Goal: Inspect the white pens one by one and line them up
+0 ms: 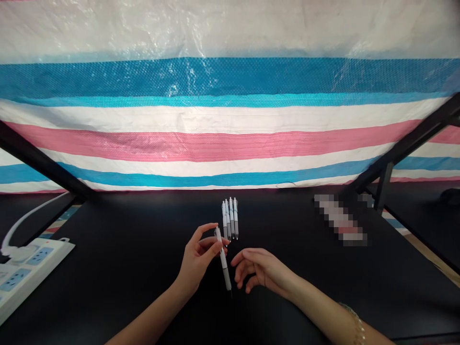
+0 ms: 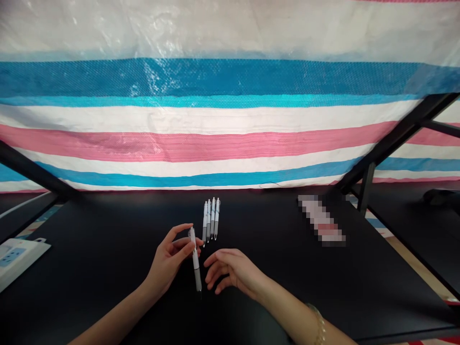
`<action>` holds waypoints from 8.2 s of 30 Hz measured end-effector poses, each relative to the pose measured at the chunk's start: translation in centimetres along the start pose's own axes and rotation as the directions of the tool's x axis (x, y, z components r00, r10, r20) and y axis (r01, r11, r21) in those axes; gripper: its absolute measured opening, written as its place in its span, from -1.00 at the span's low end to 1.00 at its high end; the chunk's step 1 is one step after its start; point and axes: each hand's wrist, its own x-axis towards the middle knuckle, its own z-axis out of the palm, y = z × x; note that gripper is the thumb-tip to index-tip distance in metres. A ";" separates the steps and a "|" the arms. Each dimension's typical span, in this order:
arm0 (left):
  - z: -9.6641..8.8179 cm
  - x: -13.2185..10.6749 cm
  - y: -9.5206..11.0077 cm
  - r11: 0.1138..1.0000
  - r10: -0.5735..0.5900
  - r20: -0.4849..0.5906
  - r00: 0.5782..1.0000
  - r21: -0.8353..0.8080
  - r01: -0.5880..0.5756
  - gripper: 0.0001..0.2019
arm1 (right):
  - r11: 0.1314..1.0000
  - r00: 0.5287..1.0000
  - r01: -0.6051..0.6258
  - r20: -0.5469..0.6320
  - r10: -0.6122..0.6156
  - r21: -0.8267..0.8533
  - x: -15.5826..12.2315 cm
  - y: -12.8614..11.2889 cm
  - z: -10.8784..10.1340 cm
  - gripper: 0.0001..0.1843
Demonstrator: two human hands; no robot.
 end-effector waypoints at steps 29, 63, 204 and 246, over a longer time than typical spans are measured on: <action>-1.3 8.1 2.1 0.783 0.292 0.037 0.956 0.565 -0.261 -0.56 | 0.999 0.996 0.038 0.075 -0.038 0.008 0.8 -0.9 -1.2 -0.64; -1.2 4.3 -0.5 0.210 0.321 0.558 0.765 0.746 -0.632 -0.62 | -0.079 0.779 0.246 0.246 -0.578 -0.966 0.8 -1.4 -2.2 -0.49; 2.2 3.5 0.0 0.885 -0.254 0.403 0.879 -0.269 0.379 -0.88 | 0.962 0.974 -0.017 0.221 -0.046 0.273 0.0 1.6 1.4 -0.67; 2.8 3.1 -0.4 0.947 -0.238 0.251 0.938 -0.152 0.281 -0.85 | 0.920 0.996 -0.036 0.092 0.000 0.390 -0.4 1.1 2.1 -0.58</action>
